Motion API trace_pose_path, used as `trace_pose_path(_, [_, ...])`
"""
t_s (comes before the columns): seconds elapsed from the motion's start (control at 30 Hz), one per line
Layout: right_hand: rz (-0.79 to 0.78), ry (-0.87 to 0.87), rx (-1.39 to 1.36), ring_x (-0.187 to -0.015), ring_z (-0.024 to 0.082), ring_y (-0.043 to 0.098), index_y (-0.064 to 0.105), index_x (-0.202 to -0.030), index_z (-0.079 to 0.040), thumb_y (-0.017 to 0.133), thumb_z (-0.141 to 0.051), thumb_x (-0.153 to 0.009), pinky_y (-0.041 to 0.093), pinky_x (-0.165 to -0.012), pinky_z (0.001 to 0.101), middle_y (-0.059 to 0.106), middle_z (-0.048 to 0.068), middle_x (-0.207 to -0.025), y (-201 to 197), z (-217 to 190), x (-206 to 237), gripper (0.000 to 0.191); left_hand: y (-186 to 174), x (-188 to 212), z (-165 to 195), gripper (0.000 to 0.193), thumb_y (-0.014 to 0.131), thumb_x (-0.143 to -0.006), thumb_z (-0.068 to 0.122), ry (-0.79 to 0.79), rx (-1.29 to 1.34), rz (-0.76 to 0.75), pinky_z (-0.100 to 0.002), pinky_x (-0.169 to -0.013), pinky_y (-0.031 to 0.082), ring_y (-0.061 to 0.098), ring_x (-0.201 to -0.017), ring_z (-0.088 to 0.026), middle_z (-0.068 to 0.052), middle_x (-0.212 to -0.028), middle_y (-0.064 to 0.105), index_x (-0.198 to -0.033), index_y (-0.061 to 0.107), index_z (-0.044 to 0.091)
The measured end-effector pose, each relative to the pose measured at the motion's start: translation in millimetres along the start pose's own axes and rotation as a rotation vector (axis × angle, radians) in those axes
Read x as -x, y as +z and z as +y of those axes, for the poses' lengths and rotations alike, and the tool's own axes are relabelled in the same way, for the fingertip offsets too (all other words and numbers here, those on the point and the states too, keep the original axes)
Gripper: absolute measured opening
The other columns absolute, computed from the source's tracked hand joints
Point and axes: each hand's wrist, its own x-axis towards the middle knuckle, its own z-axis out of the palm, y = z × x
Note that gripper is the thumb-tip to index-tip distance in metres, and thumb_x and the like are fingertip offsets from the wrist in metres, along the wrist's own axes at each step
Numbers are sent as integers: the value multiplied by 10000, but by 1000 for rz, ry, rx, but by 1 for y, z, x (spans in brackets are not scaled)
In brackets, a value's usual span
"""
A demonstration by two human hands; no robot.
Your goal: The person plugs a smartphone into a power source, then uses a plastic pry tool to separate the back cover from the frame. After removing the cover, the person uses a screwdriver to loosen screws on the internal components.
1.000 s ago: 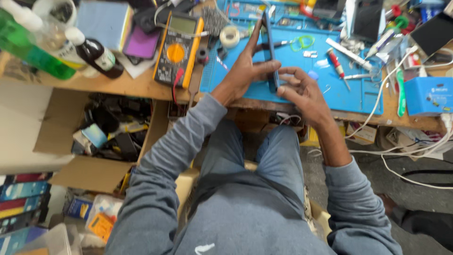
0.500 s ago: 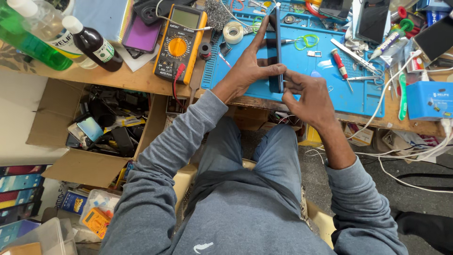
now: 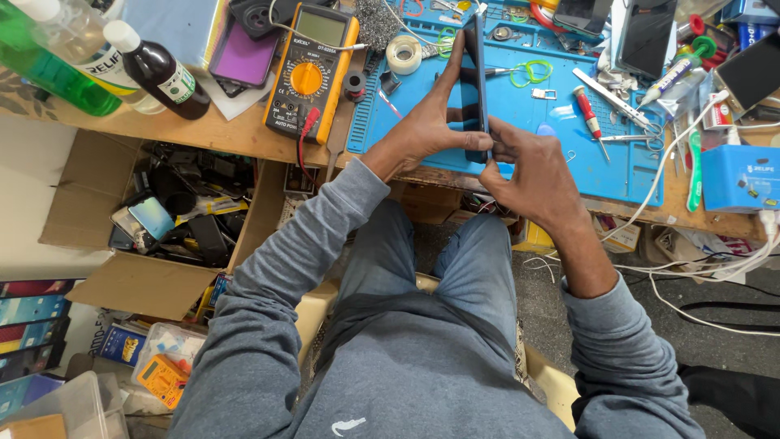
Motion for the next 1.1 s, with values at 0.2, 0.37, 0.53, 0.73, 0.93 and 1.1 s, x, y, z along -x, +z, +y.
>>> trace_pose_path(0.2, [4, 0, 163, -1016, 314, 753, 606, -1331, 65, 638, -21, -858, 596, -881, 385, 745, 257, -1037, 2, -12, -3, 483, -4, 3, 7, 1494, 1012, -730, 295, -67, 108, -54, -530, -1265, 411, 257, -1617, -396, -191, -1790, 9, -1640, -174, 320])
trace_pose_path(0.37, [-15, 86, 76, -1000, 301, 753, 572, -1402, 68, 620, -21, -834, 595, -885, 382, 748, 247, -1044, -1, -7, -5, 577, 4, 4, 17, 1477, 964, -683, 229, -130, 198, 18, -508, -1183, 474, 418, -1476, -386, -182, -1730, 165, -1660, -142, 305])
trace_pose_path(0.53, [63, 98, -200, -1098, 259, 755, 517, -1450, 79, 584, -38, -878, 624, -891, 344, 726, 212, -1246, -14, 9, -31, 588, 10, -5, 21, 1505, 983, -666, 222, -7, -110, 48, -472, -1159, 516, 431, -1466, -343, -174, -1626, 299, -1662, -145, 252])
trace_pose_path(0.73, [77, 84, 1, -1021, 266, 775, 532, -1465, 30, 612, -22, -831, 631, -850, 351, 752, 240, -1146, -16, 4, -47, 642, 11, -8, 24, 1513, 993, -643, 216, 74, -173, 42, -471, -1175, 492, 321, -1537, -355, -203, -1683, 225, -1659, -127, 234])
trace_pose_path(0.93, [123, 26, 73, -962, 264, 779, 531, -1475, 31, 635, -43, -821, 628, -812, 353, 746, 225, -1157, -17, 2, -48, 666, 16, -5, 23, 1520, 1010, -639, 230, 118, -340, 64, -485, -1257, 351, 296, -1552, -397, -235, -1667, 247, -1663, -112, 197])
trace_pose_path(1.1, [199, 21, 229, -838, 280, 775, 508, -1438, 70, 676, -60, -770, 617, -775, 377, 743, 248, -1079, -10, 3, -54, 701, 19, -5, 23, 1521, 1030, -663, 253, 218, -398, 61, -491, -1302, 276, 240, -1596, -406, -237, -1702, 214, -1673, -104, 181])
